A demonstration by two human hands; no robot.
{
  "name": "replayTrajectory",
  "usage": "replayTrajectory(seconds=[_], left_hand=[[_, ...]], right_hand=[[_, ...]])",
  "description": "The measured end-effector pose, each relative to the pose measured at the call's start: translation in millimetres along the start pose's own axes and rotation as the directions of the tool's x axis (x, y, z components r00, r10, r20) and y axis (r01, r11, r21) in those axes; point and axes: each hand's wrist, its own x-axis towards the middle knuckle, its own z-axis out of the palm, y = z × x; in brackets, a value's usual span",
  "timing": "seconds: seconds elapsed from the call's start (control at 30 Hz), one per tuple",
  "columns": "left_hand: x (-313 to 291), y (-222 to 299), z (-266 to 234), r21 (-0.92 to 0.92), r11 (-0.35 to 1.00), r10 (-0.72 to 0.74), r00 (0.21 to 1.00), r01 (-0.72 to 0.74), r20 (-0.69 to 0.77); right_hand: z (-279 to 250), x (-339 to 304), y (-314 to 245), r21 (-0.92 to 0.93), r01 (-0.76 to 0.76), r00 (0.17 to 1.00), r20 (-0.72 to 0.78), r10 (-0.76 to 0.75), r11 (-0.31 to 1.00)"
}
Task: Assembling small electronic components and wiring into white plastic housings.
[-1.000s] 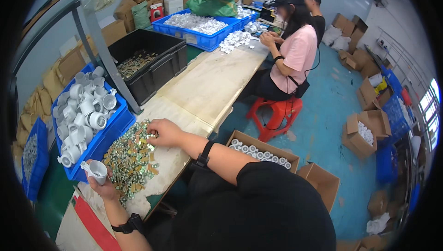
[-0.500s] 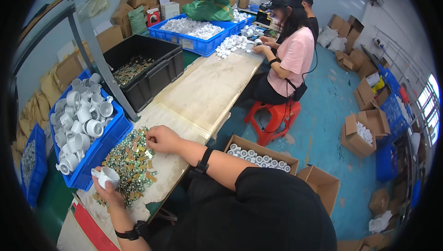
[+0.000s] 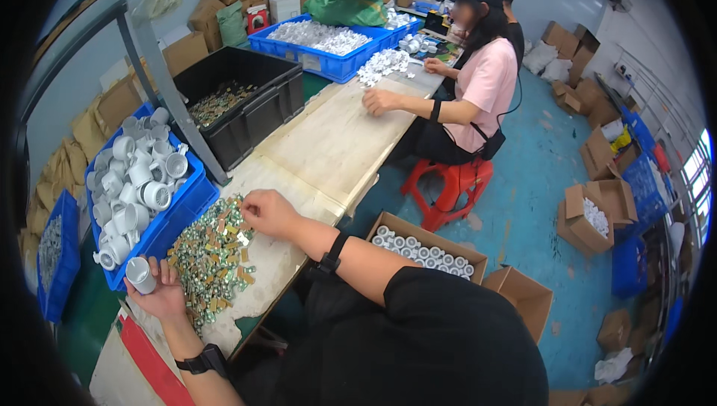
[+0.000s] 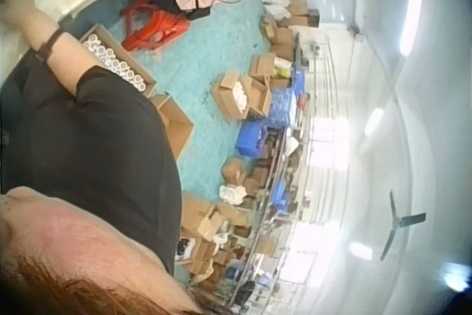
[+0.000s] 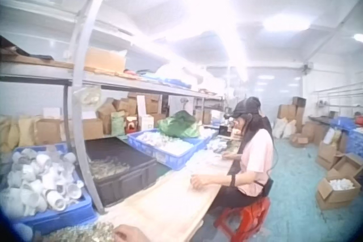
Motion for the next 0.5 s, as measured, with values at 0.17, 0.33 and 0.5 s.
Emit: replayTrajectory(seconds=[0.17,0.33,0.5], left_hand=[[7,2,-4,-0.021,1.0,0.016,0.998,-0.015,0.055],[7,2,-3,0.06,0.998,0.002,1.0,-0.001,-0.021],[-15,15,-29,0.176,0.984,0.047,0.995,-0.031,-0.085]], right_hand=[[-12,16,22,0.209,-0.159,0.949,-0.235,0.208,0.965],[-130,77,85,-0.591,-0.403,0.774,-0.628,-0.084,0.699],[-230,128,155,-0.646,-0.751,0.591,-0.565,0.575,0.137]])
